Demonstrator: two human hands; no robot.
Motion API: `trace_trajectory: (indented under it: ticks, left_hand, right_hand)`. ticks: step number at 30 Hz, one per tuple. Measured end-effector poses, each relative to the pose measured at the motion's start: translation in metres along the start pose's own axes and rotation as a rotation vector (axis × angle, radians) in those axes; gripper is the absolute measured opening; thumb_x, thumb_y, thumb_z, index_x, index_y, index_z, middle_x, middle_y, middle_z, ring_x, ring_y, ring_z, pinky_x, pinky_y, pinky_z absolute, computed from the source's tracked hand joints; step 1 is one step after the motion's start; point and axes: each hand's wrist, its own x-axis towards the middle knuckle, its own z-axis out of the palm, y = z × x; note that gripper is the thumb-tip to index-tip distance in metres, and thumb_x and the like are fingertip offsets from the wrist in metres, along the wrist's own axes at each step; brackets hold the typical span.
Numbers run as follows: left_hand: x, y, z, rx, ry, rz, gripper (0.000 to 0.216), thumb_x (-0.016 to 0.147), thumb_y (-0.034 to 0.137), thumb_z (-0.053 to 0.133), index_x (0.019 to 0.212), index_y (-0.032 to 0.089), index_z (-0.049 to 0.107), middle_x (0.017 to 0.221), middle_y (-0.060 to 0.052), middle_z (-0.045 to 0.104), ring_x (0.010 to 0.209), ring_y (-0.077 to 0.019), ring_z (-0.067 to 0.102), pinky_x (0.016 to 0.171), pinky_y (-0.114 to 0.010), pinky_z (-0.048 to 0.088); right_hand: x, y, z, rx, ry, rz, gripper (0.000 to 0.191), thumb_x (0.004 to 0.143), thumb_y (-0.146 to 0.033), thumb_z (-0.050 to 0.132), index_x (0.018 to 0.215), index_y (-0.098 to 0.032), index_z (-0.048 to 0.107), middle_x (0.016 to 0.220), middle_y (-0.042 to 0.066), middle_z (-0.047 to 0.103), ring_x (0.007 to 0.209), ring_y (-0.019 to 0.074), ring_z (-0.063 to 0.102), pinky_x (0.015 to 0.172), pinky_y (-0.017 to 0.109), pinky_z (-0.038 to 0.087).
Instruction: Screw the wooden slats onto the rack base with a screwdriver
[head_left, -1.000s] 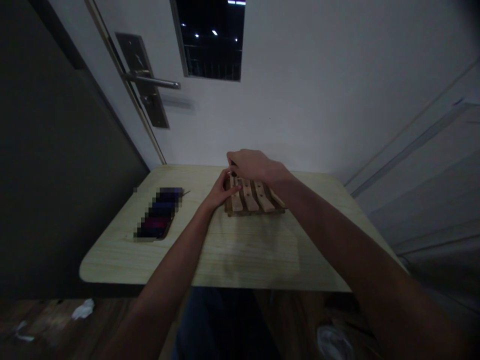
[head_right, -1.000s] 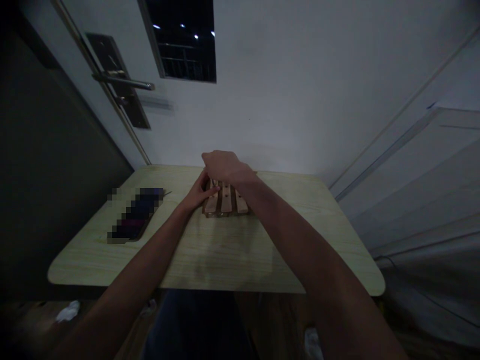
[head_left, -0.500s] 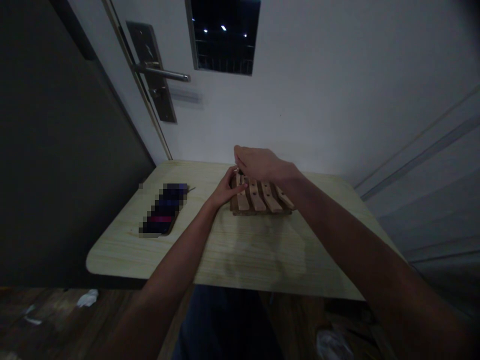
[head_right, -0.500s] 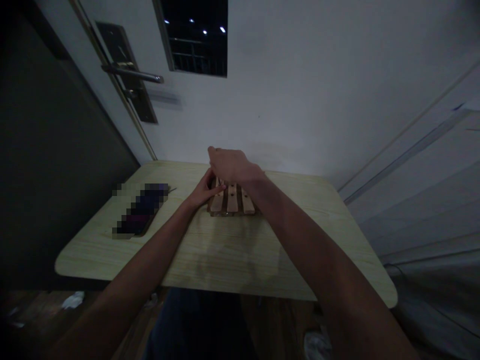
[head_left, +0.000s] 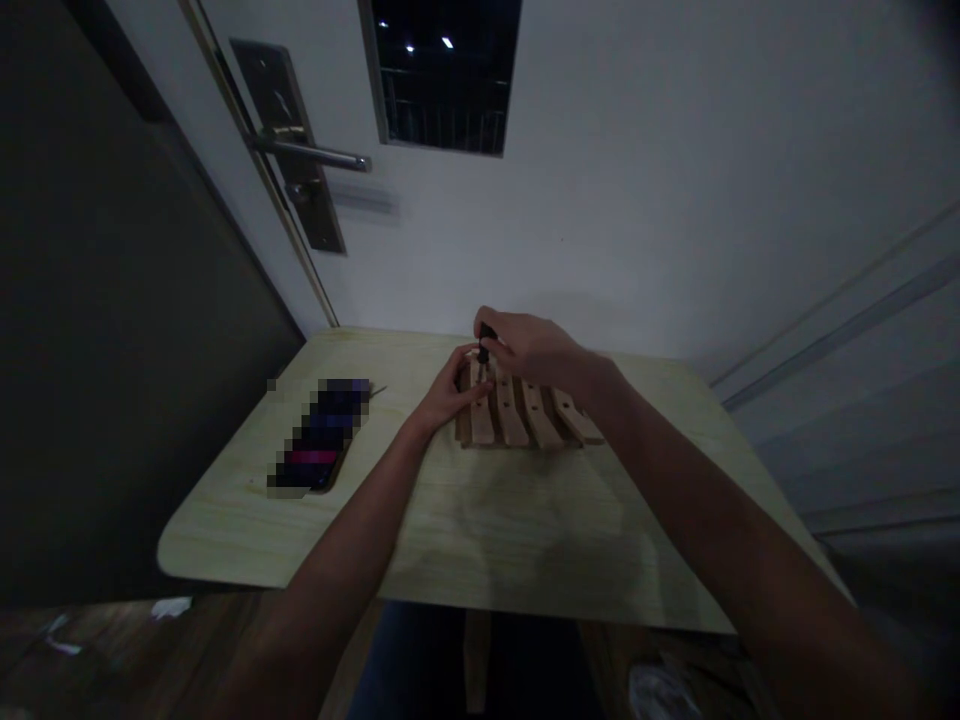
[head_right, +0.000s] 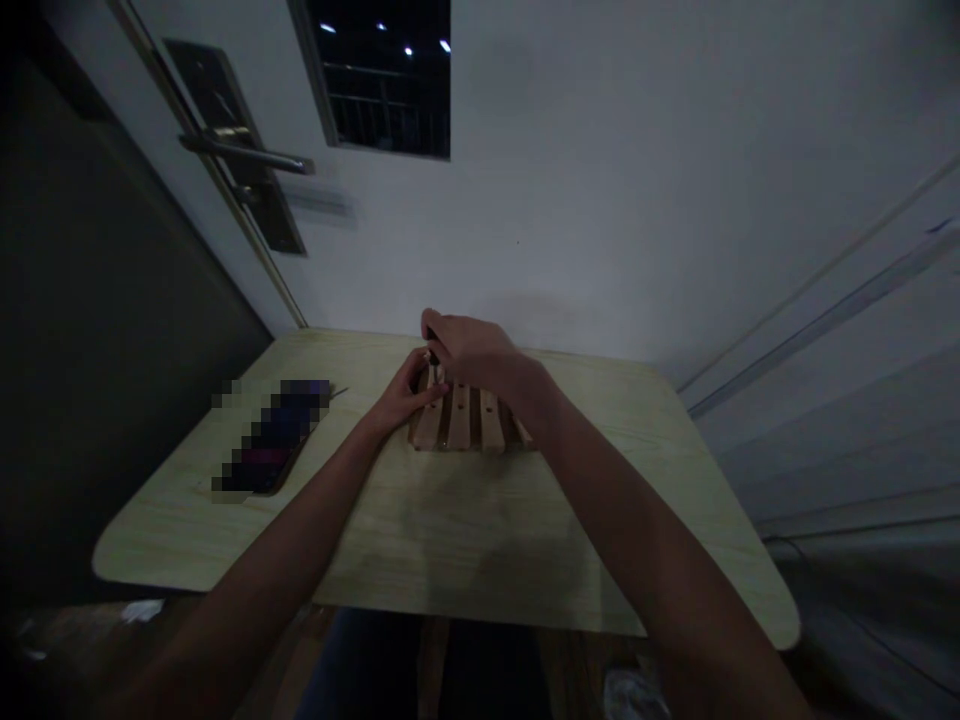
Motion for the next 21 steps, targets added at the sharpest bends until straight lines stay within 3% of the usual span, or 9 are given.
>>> trace_trajectory:
  ticks: [4,7,11,13,17,21]
  left_hand:
    - [-0.001,0.002,0.000,0.036,-0.006,-0.016,0.060,0.076,0.036,0.069,0.126,0.018,0.041,0.118,-0.009,0.056,0.112,-0.0233,0.054,0.098,-0.039,0.043]
    - [-0.002,0.002,-0.001,0.065,0.006,0.030,0.062,0.077,0.035,0.069,0.129,0.019,0.040,0.127,-0.010,0.051,0.121,-0.0241,0.048,0.104,-0.039,0.039]
    - [-0.003,0.000,-0.004,0.102,-0.016,0.050,0.066,0.077,0.033,0.069,0.133,0.020,0.038,0.133,-0.011,0.048,0.127,-0.0256,0.044,0.110,-0.043,0.033]
    - [-0.003,0.000,-0.005,0.125,-0.020,0.053,0.067,0.075,0.034,0.070,0.133,0.021,0.039,0.133,-0.011,0.047,0.127,-0.0267,0.043,0.110,-0.045,0.033]
    - [-0.005,0.006,-0.006,0.114,-0.055,0.024,0.071,0.074,0.031,0.072,0.134,0.024,0.036,0.138,-0.009,0.043,0.131,-0.0265,0.039,0.112,-0.045,0.032]
    - [-0.006,0.012,-0.006,0.083,-0.081,-0.028,0.073,0.073,0.030,0.073,0.136,0.026,0.034,0.137,-0.009,0.043,0.130,-0.0266,0.040,0.110,-0.043,0.035]
  right_hand:
    - [0.003,0.010,0.004,0.066,0.094,-0.121,0.017,0.091,-0.027,0.045,0.094,-0.016,0.057,0.095,0.007,0.061,0.080,0.0144,0.052,0.072,0.026,0.034]
    - [0.005,0.008,0.005,0.044,0.104,-0.052,0.020,0.090,-0.033,0.049,0.086,-0.016,0.056,0.086,0.006,0.058,0.073,0.0138,0.049,0.068,0.027,0.034]
    - [0.001,0.001,0.007,0.123,0.067,0.019,0.021,0.091,-0.027,0.045,0.108,-0.016,0.051,0.092,0.006,0.057,0.071,0.0137,0.051,0.066,0.027,0.038]
    - [-0.002,0.000,0.008,0.181,0.058,-0.082,0.023,0.091,-0.019,0.041,0.112,-0.020,0.050,0.107,0.009,0.054,0.080,0.0146,0.053,0.070,0.028,0.043]
    - [-0.006,0.005,0.007,0.237,0.055,-0.252,0.029,0.085,-0.009,0.038,0.110,-0.018,0.050,0.110,0.012,0.054,0.103,0.0206,0.052,0.083,0.035,0.045]
    - [0.000,0.014,0.004,0.254,0.017,-0.134,0.021,0.092,-0.017,0.039,0.109,-0.017,0.051,0.096,0.007,0.062,0.080,0.0150,0.057,0.069,0.027,0.042]
